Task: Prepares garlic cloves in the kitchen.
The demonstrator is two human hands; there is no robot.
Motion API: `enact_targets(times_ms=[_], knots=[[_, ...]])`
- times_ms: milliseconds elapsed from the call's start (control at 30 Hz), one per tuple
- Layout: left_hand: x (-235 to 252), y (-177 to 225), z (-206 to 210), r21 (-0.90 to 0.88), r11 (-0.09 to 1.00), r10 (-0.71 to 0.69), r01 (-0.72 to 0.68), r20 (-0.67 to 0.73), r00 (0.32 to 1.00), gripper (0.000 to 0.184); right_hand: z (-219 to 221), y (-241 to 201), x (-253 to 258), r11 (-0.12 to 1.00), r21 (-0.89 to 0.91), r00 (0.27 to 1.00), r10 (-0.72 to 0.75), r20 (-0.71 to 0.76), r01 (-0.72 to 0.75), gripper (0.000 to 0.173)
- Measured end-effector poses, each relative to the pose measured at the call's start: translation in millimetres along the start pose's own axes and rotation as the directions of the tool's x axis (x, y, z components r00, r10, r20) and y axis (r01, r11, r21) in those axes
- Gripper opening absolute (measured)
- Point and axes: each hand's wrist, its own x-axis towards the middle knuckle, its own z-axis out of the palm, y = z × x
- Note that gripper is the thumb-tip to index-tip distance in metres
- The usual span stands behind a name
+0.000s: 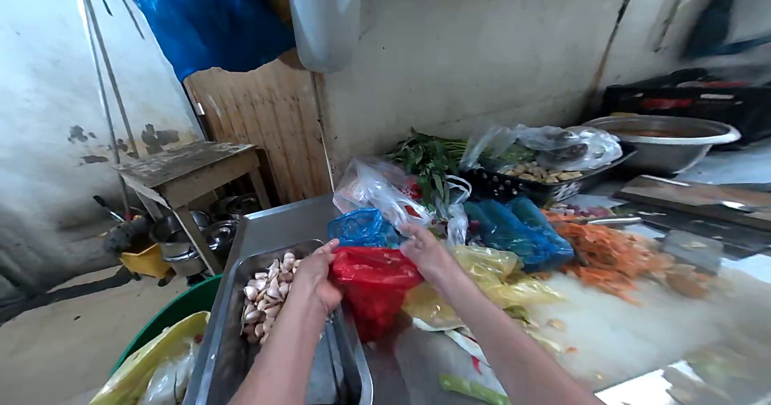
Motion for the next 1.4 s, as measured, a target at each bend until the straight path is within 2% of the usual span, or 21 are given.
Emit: enact_targets(times_ms=[67, 133, 200, 267, 333, 467, 500, 567, 633, 700, 733, 800, 867, 1067, 1100, 1133, 1167, 1200, 1300, 1367, 1400], knots=[[3, -2, 0, -0.022, 1.000, -0.022, 0.022, 0.000, 1.000, 0.028, -5, -5, -7, 0.848, -0.420, 0.922, -0.382, -0.059, 0.324, 0.037], [4, -4, 0, -0.008, 1.000, -0.020, 0.020, 0.007, 1.000, 0.027, -6, -11, -11, 0.664, -0.505, 0.767, -0.642, -0.007, 0.551, 0.024], [3, -5, 1, -0.003, 1.000, -0.017, 0.017, 0.005, 1.000, 0.026, -3, -24, -16, 0.630, -0.509, 0.797, -0.560, 0.227, 0.587, 0.024], [3, -6, 1, -0.009, 1.000, -0.023, 0.023, 0.008, 1.000, 0.027, 6, -31, -14, 0.621, -0.614, 0.867, -0.260, 0.426, 0.488, 0.028], [3, -5, -2, 0.003, 1.000, -0.018, 0.018, 0.014, 1.000, 0.027, 13, -24, -8, 0.542, -0.737, 0.905, -0.122, 0.406, 0.404, 0.035], [-5, 4, -14, 0.365, 0.916, 0.138, -0.164, 0.097, 0.986, 0.030, 12, -17, -4, 0.560, -0.742, 0.929, -0.186, 0.321, 0.369, 0.052], [-7, 8, -18, 0.544, 0.798, 0.204, -0.258, 0.158, 0.966, 0.035, 11, -15, -4, 0.576, -0.726, 0.925, -0.189, 0.330, 0.376, 0.058], [-14, 18, -15, 0.816, 0.410, 0.348, -0.409, 0.274, 0.896, 0.043, 9, -12, -3, 0.598, -0.705, 0.923, -0.207, 0.323, 0.381, 0.062], [-22, 20, -4, 0.844, 0.015, 0.505, -0.536, 0.457, 0.732, 0.033, 10, -13, -3, 0.606, -0.695, 0.921, -0.217, 0.324, 0.387, 0.060], [-26, 12, 8, 0.764, -0.311, 0.452, -0.565, 0.642, 0.619, 0.023, 12, -12, -2, 0.607, -0.690, 0.917, -0.218, 0.333, 0.395, 0.057], [-27, 6, 12, 0.735, -0.430, 0.359, -0.525, 0.673, 0.647, 0.024, 12, -11, -2, 0.600, -0.693, 0.915, -0.218, 0.339, 0.400, 0.059], [-21, -3, 16, 0.701, -0.581, 0.150, -0.414, 0.592, 0.791, 0.031, 10, -8, -2, 0.577, -0.705, 0.910, -0.232, 0.342, 0.412, 0.063], [-8, -6, 16, 0.713, -0.581, 0.038, -0.392, 0.504, 0.863, 0.036, 3, -5, 0, 0.548, -0.725, 0.908, -0.255, 0.332, 0.418, 0.063], [-6, 24, 41, 0.846, -0.235, 0.074, -0.478, 0.506, 0.859, 0.038, -9, -28, 4, 0.563, -0.672, 0.874, -0.366, 0.320, 0.482, 0.059], [-3, 25, 38, 0.825, -0.226, 0.118, -0.519, 0.552, 0.826, 0.036, -11, -30, 5, 0.556, -0.653, 0.851, -0.425, 0.309, 0.514, 0.057], [12, 19, 29, 0.765, -0.237, 0.198, -0.599, 0.641, 0.741, 0.032, -12, -31, 7, 0.547, -0.636, 0.828, -0.473, 0.302, 0.545, 0.056], [37, 6, 17, 0.668, -0.274, 0.301, -0.691, 0.743, 0.598, 0.027, -13, -31, 8, 0.547, -0.629, 0.823, -0.476, 0.309, 0.552, 0.055], [48, -2, 10, 0.628, -0.278, 0.323, -0.726, 0.773, 0.545, 0.027, -14, -29, 9, 0.551, -0.636, 0.836, -0.439, 0.330, 0.540, 0.057], [5, 11, 29, 0.874, -0.186, 0.008, -0.450, 0.459, 0.888, 0.044, -14, -12, 15, 0.519, -0.705, 0.875, -0.289, 0.387, 0.483, 0.057], [3, 14, 28, 0.921, -0.142, -0.067, -0.362, 0.356, 0.932, 0.048, -16, -7, 10, 0.530, -0.703, 0.880, -0.306, 0.364, 0.475, 0.053], [4, 13, 24, 0.926, -0.100, -0.067, -0.364, 0.359, 0.931, 0.047, -17, -5, 1, 0.520, -0.677, 0.843, -0.441, 0.309, 0.520, 0.047]])
